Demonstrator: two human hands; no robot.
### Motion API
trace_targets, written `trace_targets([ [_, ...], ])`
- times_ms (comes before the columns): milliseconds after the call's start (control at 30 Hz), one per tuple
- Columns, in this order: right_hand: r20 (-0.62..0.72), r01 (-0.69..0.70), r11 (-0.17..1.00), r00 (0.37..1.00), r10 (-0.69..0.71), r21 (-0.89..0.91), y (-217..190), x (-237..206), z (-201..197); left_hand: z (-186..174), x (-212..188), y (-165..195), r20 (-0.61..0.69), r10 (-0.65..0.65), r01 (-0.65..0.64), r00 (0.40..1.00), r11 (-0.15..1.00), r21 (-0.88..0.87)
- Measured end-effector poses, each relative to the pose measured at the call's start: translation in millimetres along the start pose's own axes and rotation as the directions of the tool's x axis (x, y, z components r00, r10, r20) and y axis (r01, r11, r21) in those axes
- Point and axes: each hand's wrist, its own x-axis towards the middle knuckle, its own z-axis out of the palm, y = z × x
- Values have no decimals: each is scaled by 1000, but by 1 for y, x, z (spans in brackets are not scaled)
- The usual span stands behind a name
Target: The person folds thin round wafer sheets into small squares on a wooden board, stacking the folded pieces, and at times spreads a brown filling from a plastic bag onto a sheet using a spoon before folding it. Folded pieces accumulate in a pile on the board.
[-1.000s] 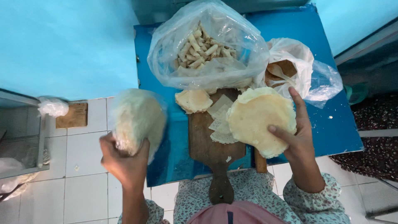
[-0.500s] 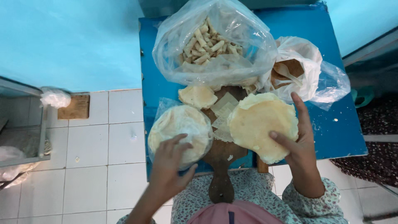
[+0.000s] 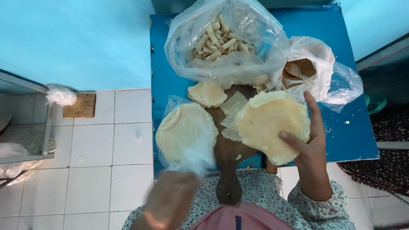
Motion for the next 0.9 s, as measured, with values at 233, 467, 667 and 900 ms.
trace_targets([
  [233,-48,0,1000,999,1,19,-3,-18,-7,-5,-6,22,306,182,-54,934,922,-383],
  [467,-56,143,990,988,-142,2,-19,-50,-9,27,-6,49,118,-163,153,979,984,94],
  [667,-185,309,951,936,-300,19,-33,-83,-15,39,-22,70,160,-143,111,977,974,196],
  [900,-13,479,515,723,-691,-711,-16,-144,-30,16,-6,62,-116,-395,382,911,916,-119],
])
